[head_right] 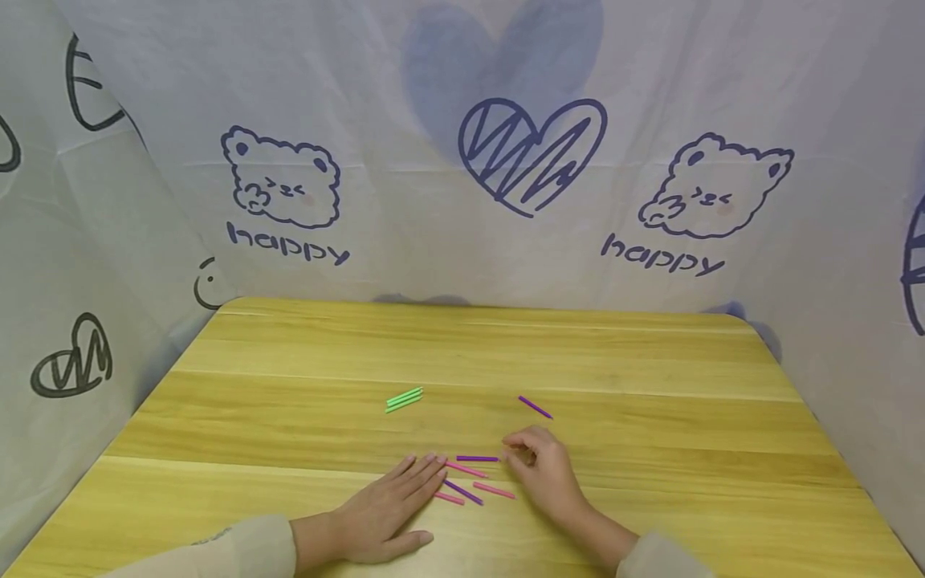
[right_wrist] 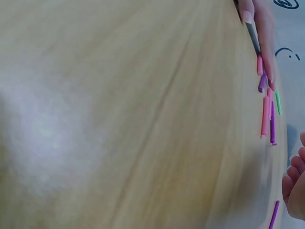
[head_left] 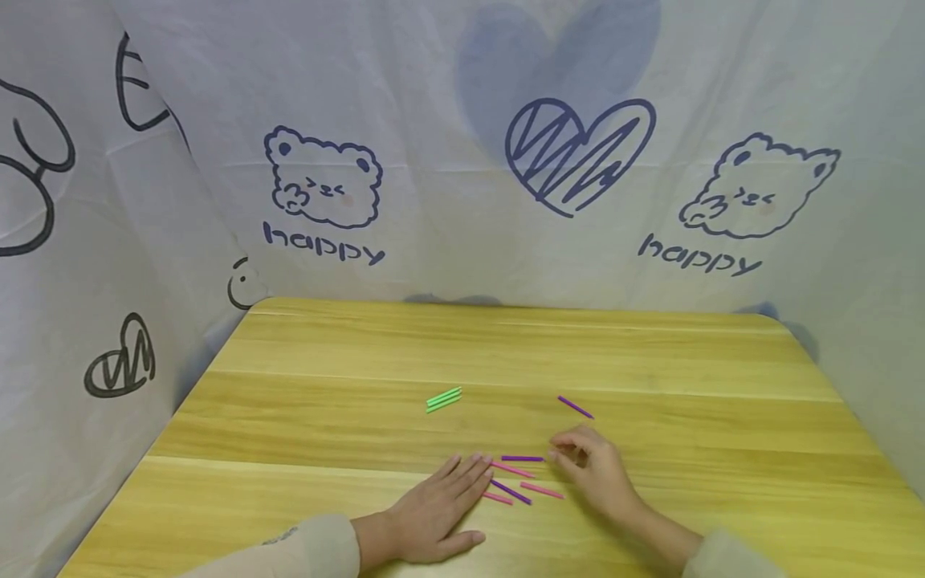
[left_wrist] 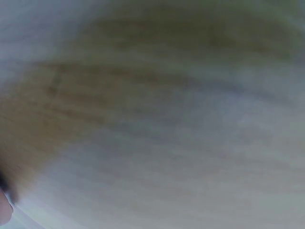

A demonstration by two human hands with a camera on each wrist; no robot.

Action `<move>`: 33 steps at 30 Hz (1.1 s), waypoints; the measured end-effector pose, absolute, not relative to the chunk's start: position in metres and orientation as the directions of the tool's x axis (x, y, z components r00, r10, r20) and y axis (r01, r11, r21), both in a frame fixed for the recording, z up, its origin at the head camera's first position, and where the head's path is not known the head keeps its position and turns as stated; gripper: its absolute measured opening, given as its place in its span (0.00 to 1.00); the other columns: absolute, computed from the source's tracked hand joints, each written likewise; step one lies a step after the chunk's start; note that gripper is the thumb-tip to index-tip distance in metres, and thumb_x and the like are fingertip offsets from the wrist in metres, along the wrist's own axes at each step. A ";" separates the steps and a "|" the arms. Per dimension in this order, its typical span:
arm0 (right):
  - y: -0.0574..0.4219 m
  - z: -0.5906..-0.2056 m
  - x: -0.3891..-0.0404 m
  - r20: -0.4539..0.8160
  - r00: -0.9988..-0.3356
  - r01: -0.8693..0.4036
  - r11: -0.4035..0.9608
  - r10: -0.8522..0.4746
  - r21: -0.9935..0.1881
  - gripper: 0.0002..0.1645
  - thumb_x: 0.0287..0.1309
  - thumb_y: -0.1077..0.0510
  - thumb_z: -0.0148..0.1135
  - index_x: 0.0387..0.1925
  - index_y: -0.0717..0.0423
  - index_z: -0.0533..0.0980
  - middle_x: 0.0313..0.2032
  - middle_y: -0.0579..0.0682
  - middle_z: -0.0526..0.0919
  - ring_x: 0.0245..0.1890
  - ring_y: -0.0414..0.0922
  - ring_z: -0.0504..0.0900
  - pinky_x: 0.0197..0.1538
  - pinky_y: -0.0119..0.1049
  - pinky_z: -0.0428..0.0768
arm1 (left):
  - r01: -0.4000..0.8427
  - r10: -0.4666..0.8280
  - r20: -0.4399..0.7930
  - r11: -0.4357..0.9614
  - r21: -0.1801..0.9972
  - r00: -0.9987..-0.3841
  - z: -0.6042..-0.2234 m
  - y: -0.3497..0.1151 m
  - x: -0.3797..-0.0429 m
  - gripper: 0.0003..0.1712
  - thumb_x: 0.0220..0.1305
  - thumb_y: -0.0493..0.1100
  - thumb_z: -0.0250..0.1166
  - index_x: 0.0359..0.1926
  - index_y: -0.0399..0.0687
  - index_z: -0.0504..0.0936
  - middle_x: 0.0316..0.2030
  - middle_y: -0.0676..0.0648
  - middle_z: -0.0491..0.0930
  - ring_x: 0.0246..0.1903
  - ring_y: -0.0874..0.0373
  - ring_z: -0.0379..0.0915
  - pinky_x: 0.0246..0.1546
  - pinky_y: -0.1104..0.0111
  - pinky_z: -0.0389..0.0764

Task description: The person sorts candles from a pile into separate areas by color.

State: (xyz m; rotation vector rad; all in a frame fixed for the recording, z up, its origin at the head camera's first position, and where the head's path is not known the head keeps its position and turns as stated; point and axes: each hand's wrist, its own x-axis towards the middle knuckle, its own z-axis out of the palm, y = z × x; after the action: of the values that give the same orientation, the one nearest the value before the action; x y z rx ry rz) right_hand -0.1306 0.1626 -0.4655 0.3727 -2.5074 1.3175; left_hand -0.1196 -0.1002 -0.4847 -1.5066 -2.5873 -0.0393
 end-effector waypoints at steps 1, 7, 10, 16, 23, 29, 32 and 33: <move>0.162 -0.466 -0.130 0.355 -0.930 -0.349 0.537 -0.097 -0.768 0.10 0.41 0.70 0.68 0.30 0.62 0.80 0.28 0.46 0.80 0.26 0.29 0.70 0.27 0.24 0.74 | 0.866 0.863 0.142 0.496 -0.054 -0.485 -0.485 -0.100 -0.120 0.40 0.70 0.62 0.37 0.68 0.33 0.54 0.69 0.37 0.53 0.70 0.47 0.49 0.67 0.55 0.58; 0.157 -0.471 -0.127 0.331 -0.936 -0.344 0.526 -0.123 -0.778 0.10 0.40 0.71 0.68 0.30 0.62 0.80 0.29 0.48 0.81 0.28 0.30 0.73 0.30 0.25 0.78 | 0.865 0.861 0.150 0.499 -0.059 -0.486 -0.485 -0.101 -0.119 0.40 0.70 0.62 0.37 0.67 0.33 0.56 0.69 0.37 0.54 0.69 0.47 0.50 0.66 0.55 0.60; 0.155 -0.473 -0.128 0.326 -0.936 -0.344 0.534 -0.132 -0.772 0.10 0.40 0.71 0.68 0.30 0.62 0.80 0.30 0.49 0.81 0.29 0.32 0.75 0.32 0.26 0.79 | 0.863 0.858 0.154 0.503 -0.059 -0.489 -0.486 -0.101 -0.119 0.40 0.70 0.62 0.37 0.67 0.33 0.57 0.69 0.37 0.55 0.69 0.47 0.51 0.65 0.55 0.60; 0.152 -0.476 -0.130 0.332 -0.933 -0.353 0.540 -0.139 -0.765 0.10 0.40 0.71 0.68 0.30 0.63 0.80 0.30 0.48 0.81 0.30 0.33 0.75 0.33 0.26 0.78 | 0.860 0.856 0.158 0.506 -0.061 -0.492 -0.485 -0.102 -0.119 0.40 0.70 0.62 0.37 0.67 0.33 0.57 0.69 0.37 0.55 0.69 0.47 0.51 0.66 0.55 0.60; 0.151 -0.478 -0.131 0.301 -0.943 -0.329 0.535 -0.143 -0.778 0.10 0.40 0.71 0.69 0.29 0.61 0.81 0.29 0.47 0.80 0.30 0.34 0.74 0.33 0.26 0.77 | 0.863 0.858 0.148 0.503 -0.051 -0.492 -0.484 -0.101 -0.118 0.40 0.70 0.61 0.38 0.68 0.33 0.55 0.69 0.37 0.54 0.69 0.47 0.50 0.67 0.56 0.59; 0.150 -0.478 -0.132 0.285 -0.947 -0.320 0.553 -0.152 -0.769 0.09 0.41 0.71 0.69 0.29 0.60 0.81 0.29 0.46 0.79 0.30 0.36 0.74 0.33 0.26 0.76 | 0.864 0.858 0.144 0.502 -0.038 -0.492 -0.484 -0.101 -0.118 0.40 0.70 0.61 0.38 0.68 0.33 0.54 0.69 0.37 0.53 0.69 0.47 0.50 0.67 0.56 0.58; 0.150 -0.478 -0.133 0.264 -0.953 -0.301 0.560 -0.149 -0.772 0.09 0.41 0.71 0.68 0.28 0.59 0.81 0.28 0.45 0.79 0.30 0.37 0.73 0.32 0.25 0.75 | 0.864 0.858 0.140 0.502 -0.029 -0.494 -0.484 -0.100 -0.118 0.39 0.70 0.61 0.38 0.68 0.33 0.54 0.69 0.37 0.53 0.69 0.47 0.49 0.67 0.55 0.58; 0.150 -0.478 -0.133 0.257 -0.955 -0.295 0.562 -0.148 -0.773 0.09 0.41 0.71 0.68 0.28 0.59 0.81 0.28 0.45 0.79 0.30 0.37 0.73 0.32 0.25 0.75 | 0.865 0.858 0.138 0.502 -0.026 -0.494 -0.484 -0.100 -0.118 0.39 0.70 0.61 0.38 0.68 0.33 0.54 0.69 0.37 0.53 0.69 0.47 0.49 0.67 0.55 0.58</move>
State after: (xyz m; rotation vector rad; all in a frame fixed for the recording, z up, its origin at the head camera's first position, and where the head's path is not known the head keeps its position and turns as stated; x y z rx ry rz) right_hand -0.1332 0.1496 -0.4781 0.3764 -2.6291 1.3468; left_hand -0.1183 -0.1002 -0.4836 -1.5029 -2.6052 -0.0708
